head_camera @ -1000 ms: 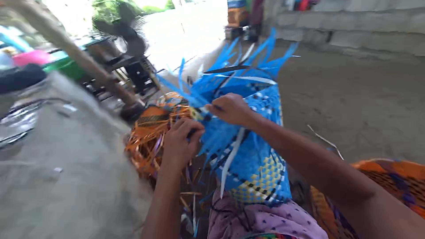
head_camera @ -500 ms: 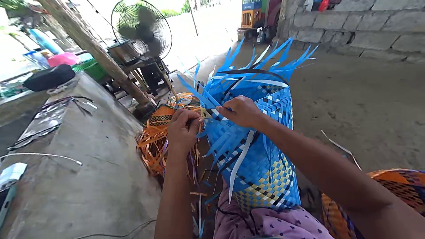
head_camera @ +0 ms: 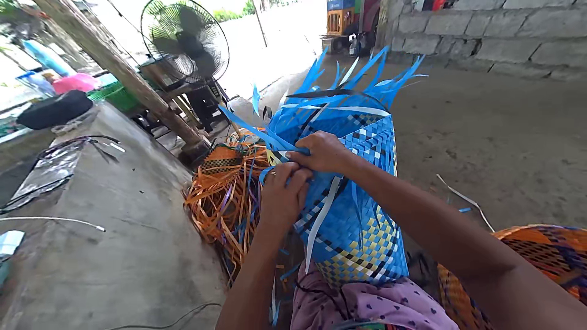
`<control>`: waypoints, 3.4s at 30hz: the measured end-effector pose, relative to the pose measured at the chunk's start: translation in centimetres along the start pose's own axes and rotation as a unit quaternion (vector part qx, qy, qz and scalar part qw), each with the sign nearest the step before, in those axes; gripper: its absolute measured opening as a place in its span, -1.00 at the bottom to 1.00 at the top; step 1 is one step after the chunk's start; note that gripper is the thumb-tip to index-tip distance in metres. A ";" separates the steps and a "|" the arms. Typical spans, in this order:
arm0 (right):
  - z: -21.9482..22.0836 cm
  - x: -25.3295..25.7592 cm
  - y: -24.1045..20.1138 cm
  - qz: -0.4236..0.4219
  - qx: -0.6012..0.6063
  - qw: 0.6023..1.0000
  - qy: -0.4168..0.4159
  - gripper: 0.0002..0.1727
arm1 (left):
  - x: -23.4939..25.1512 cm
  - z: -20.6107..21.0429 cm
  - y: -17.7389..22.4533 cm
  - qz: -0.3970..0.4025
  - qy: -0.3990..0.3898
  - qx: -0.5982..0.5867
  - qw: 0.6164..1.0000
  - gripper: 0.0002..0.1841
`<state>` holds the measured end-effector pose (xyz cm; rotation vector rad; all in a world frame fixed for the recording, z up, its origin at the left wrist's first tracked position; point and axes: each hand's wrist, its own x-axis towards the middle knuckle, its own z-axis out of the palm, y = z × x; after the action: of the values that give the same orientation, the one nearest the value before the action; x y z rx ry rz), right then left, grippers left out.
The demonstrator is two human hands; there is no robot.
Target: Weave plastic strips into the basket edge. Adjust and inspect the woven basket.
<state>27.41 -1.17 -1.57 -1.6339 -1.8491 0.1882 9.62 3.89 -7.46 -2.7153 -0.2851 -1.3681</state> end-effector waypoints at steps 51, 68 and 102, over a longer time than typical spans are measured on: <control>0.2 4.4 1.8 0.019 0.117 0.950 -0.288 -0.74 | 6.9 -3.7 -0.9 -0.001 -0.222 0.011 0.975 -0.94; 1.2 4.5 1.5 0.154 0.147 0.923 -0.320 -0.31 | 1.9 -3.5 0.4 -0.223 -0.262 0.066 0.937 -0.49; 2.8 4.1 2.5 0.033 0.163 0.941 -0.295 -0.49 | -0.2 -4.7 -3.9 -0.096 -0.076 -0.117 0.986 -0.86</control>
<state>27.94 4.04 -3.54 -1.4981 -2.0388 1.0551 5.01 6.88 -4.83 -3.0653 -0.4334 -1.3161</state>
